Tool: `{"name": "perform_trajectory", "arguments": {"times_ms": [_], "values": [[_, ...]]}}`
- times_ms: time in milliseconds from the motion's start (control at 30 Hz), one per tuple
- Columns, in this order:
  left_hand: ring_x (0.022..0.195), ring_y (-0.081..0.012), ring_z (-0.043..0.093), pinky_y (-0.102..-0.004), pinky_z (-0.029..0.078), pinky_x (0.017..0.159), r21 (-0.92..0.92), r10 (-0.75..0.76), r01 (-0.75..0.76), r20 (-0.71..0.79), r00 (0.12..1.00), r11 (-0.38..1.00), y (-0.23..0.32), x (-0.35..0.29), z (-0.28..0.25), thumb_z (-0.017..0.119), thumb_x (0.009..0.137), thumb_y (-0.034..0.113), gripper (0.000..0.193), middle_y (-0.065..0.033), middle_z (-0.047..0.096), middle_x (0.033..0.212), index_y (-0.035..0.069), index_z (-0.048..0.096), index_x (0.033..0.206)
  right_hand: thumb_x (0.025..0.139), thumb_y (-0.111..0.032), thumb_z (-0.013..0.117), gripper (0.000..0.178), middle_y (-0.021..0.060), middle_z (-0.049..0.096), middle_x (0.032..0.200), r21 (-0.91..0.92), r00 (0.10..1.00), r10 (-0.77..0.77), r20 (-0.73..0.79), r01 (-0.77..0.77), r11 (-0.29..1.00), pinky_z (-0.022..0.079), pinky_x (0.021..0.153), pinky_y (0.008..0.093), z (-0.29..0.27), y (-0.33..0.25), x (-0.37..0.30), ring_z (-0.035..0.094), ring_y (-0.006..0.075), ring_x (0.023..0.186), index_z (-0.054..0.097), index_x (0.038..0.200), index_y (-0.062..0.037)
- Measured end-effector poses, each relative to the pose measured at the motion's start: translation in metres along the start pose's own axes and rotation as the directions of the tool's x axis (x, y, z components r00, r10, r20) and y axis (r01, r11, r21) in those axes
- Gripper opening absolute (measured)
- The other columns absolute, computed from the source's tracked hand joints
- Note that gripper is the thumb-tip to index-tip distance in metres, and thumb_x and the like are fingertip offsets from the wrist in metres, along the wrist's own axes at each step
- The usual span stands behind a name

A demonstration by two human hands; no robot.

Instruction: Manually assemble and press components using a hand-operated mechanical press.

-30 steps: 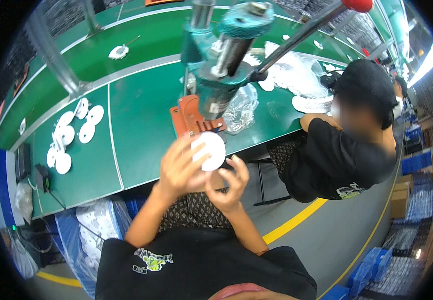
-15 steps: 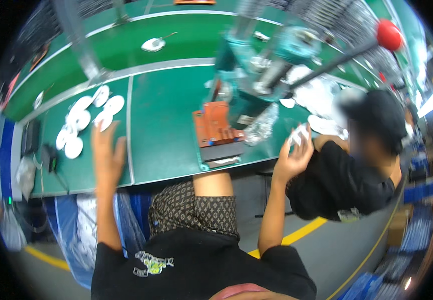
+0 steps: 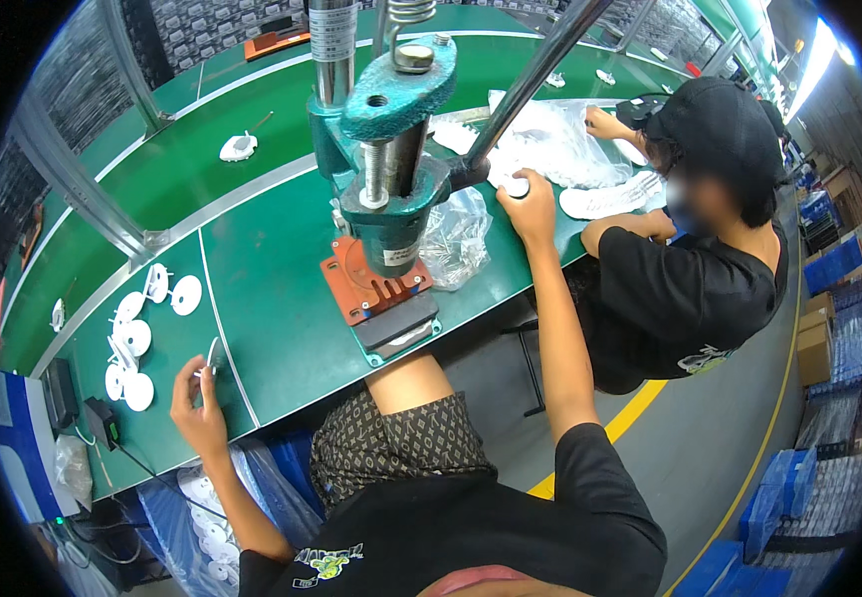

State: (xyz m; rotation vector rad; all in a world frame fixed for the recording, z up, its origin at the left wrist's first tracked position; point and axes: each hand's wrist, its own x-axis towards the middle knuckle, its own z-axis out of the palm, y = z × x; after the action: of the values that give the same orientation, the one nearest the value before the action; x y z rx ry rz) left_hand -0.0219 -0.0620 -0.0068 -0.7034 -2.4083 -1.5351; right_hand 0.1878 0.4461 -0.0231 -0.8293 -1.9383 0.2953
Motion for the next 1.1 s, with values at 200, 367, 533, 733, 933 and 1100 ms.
{"name": "perform_trajectory", "arguments": {"times_ms": [200,367,533,733,933,1100], "values": [[0.075,-0.0106,0.057,-0.0265,0.045,0.069,0.036,-0.032,0.027,0.127,0.991,0.999,0.026,-0.002,0.036,0.059,0.098,0.018,0.025,-0.0050,0.065,0.080,-0.006,0.067,0.097,0.076,-0.020,0.075,0.029,0.0192,0.066,0.102,-0.062,0.987,-0.157,0.013,0.158,0.986,0.046,0.092,0.0440,0.008,0.008,0.000,0.060,0.0360,0.102,0.066,0.096,-0.0015],[0.079,-0.0092,0.053,-0.0245,0.043,0.073,-0.193,-0.175,0.222,0.231,0.957,0.956,0.032,-0.006,0.065,0.056,0.101,0.022,0.030,-0.0030,0.061,0.081,-0.006,0.068,0.102,0.082,-0.012,0.070,0.017,0.0169,0.066,0.099,0.045,0.946,-0.092,-0.311,0.111,0.993,0.046,0.089,0.0438,-0.013,-0.047,-0.024,0.060,0.0344,0.098,0.066,0.095,-0.0019],[0.114,-0.0227,0.058,-0.0353,0.039,0.105,-0.104,-0.176,0.199,0.200,0.964,0.974,0.049,-0.008,0.074,0.053,0.102,0.020,0.032,-0.0141,0.065,0.116,-0.004,0.060,0.121,0.078,-0.009,0.073,0.018,0.0142,0.064,0.091,0.174,0.950,-0.243,0.195,0.210,0.962,0.046,0.087,0.0437,-0.001,-0.105,-0.084,0.059,0.0357,0.096,0.068,0.095,-0.0033],[0.140,-0.0303,0.038,-0.0419,0.030,0.114,-0.133,0.115,-0.074,0.336,0.935,0.988,0.042,-0.012,0.051,0.054,0.097,0.014,0.036,-0.0157,0.042,0.148,0.002,0.056,0.130,0.077,-0.014,0.074,0.020,0.0156,0.064,0.097,0.121,0.884,-0.172,0.434,0.132,0.984,0.045,0.085,0.0460,0.017,-0.099,-0.062,0.058,0.0370,0.094,0.068,0.093,-0.0029],[0.139,-0.0344,0.039,-0.0433,0.032,0.113,-0.001,0.161,-0.181,0.455,0.876,0.984,0.047,-0.020,0.047,0.065,0.088,0.010,0.038,-0.0161,0.051,0.140,0.003,0.060,0.124,0.088,-0.008,0.068,0.010,0.0125,0.068,0.099,0.253,0.982,-0.151,0.111,0.119,0.960,0.049,0.079,0.0348,0.015,-0.098,-0.072,0.063,0.0285,0.090,0.065,0.093,0.0001],[0.136,-0.0342,0.042,-0.0422,0.031,0.113,0.076,0.163,-0.209,0.395,0.904,0.975,0.048,-0.021,0.050,0.066,0.087,0.010,0.034,-0.0160,0.053,0.138,0.004,0.062,0.120,0.097,-0.015,0.062,0.014,0.0124,0.070,0.111,0.772,0.860,0.429,0.276,-0.464,0.434,0.049,0.079,0.0277,-0.004,-0.115,-0.085,0.065,0.0150,0.091,0.064,0.095,-0.0004]]}}
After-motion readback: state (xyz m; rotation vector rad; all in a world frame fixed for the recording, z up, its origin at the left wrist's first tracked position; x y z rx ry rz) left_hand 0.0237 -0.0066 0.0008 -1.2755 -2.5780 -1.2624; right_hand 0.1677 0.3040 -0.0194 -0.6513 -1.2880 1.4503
